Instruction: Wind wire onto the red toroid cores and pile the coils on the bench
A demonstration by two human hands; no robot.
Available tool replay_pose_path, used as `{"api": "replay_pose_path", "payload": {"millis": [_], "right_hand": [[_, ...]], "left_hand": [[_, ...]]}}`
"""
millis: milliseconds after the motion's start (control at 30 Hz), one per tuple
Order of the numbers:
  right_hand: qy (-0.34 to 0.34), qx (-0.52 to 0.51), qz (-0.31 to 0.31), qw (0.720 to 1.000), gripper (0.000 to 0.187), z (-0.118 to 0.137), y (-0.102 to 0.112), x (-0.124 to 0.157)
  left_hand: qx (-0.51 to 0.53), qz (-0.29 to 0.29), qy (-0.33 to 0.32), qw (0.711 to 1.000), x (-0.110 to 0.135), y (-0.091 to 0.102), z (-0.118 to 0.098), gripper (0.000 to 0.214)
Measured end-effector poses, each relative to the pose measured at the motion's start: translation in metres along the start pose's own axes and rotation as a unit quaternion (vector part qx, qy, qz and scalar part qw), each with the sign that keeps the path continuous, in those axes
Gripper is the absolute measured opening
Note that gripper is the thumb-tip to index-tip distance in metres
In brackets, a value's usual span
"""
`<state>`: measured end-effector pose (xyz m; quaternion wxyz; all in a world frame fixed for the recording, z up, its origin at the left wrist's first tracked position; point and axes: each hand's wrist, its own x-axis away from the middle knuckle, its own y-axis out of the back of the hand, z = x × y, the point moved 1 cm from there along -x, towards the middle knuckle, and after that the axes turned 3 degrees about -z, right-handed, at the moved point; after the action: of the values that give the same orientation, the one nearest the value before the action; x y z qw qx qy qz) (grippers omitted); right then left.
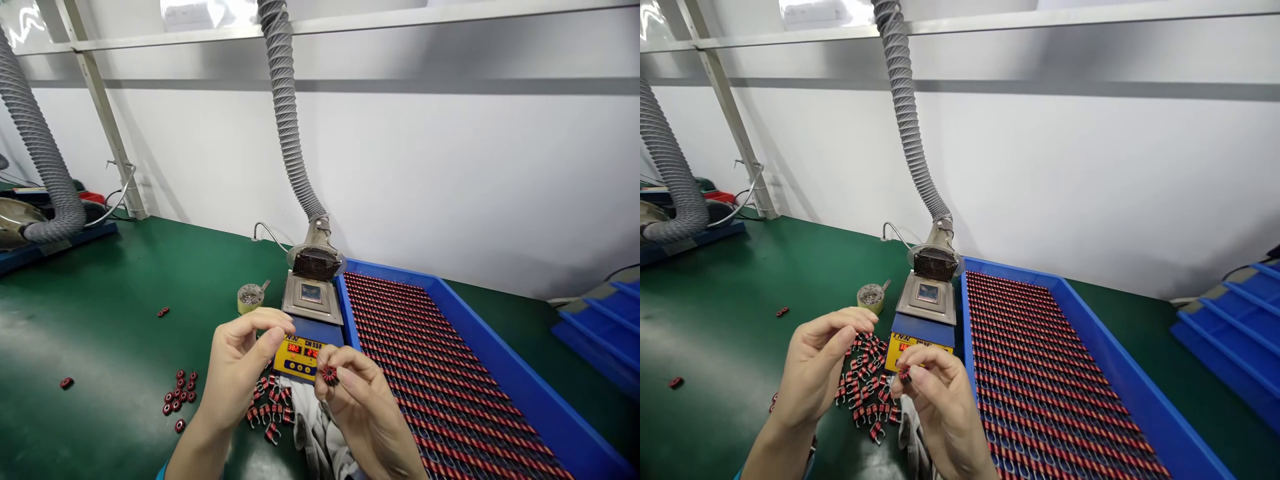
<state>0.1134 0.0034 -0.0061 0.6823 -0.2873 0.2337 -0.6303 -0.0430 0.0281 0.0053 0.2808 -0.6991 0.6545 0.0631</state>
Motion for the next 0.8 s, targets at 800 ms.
{"api": "replay_pose_path", "payload": {"millis": [800], "right_hand": [[0.022, -0.004, 0.014, 1.000, 0.025, 0.002, 0.001, -0.003]], "left_hand": [[-0.066, 0.044, -0.013, 0.997, 0.010, -0.009, -0.001, 0.016]]}}
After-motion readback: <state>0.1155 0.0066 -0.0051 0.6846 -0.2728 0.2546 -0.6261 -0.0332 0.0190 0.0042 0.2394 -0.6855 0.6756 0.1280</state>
